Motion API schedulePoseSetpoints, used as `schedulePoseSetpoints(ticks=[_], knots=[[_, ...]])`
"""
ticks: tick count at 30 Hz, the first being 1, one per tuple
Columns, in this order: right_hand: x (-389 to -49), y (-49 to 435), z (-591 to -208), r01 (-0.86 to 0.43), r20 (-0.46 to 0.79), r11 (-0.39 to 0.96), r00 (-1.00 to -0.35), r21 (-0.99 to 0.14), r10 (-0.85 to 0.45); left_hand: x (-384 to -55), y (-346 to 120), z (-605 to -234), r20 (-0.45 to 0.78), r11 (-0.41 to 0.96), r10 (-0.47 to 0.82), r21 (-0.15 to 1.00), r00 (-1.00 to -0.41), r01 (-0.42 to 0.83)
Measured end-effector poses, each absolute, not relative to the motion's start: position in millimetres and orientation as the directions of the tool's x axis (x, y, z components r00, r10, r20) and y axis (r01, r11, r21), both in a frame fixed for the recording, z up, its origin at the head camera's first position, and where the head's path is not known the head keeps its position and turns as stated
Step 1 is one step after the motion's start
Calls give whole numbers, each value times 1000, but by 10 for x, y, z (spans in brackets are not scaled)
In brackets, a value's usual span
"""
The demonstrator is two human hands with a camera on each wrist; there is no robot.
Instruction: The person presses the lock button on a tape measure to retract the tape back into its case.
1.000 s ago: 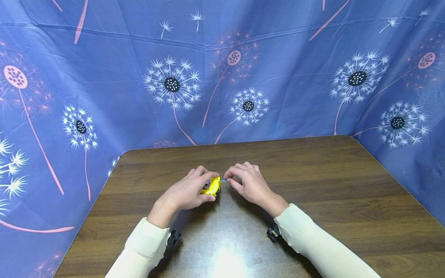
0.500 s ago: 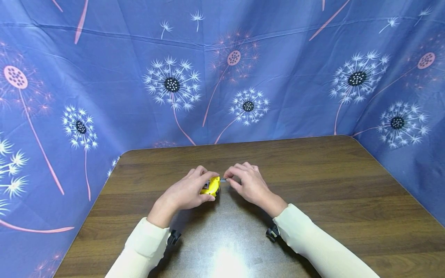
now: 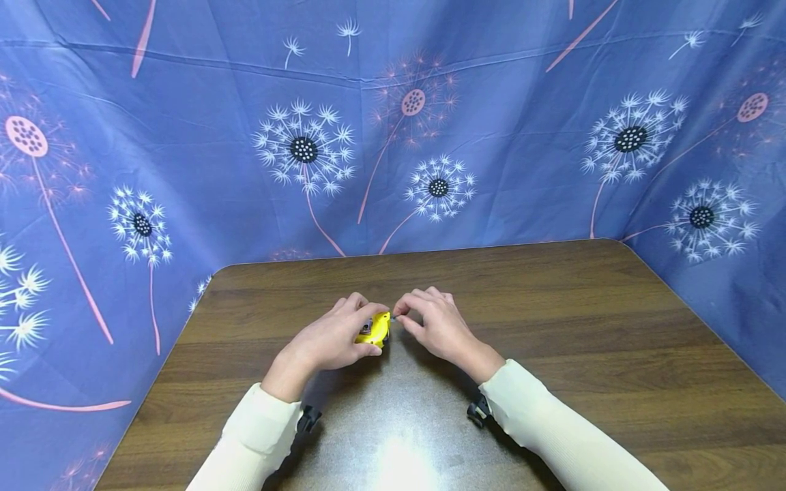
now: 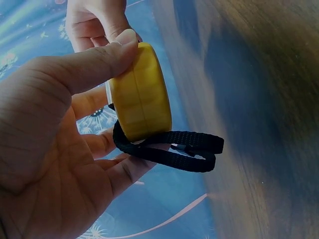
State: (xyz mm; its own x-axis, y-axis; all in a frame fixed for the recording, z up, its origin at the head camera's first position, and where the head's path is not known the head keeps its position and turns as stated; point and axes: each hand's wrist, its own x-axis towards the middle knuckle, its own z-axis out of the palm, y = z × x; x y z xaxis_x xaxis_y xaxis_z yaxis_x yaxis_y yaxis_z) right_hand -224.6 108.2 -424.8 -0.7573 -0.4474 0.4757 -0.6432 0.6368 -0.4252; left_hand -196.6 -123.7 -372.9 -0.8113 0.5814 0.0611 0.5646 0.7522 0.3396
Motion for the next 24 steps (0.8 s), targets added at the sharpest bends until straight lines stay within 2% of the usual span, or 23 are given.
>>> schedulePoseSetpoints(ticks=[13, 24], knots=[[-2252, 1061, -4255, -663, 509, 624, -737, -413, -445, -1978, -1229, -3744, 72, 739, 596, 342, -800, 581], [-2261, 1072, -4251, -660, 496, 607, -744, -443, -447, -1972, -1226, -3741, 68, 740, 598, 336, -799, 582]])
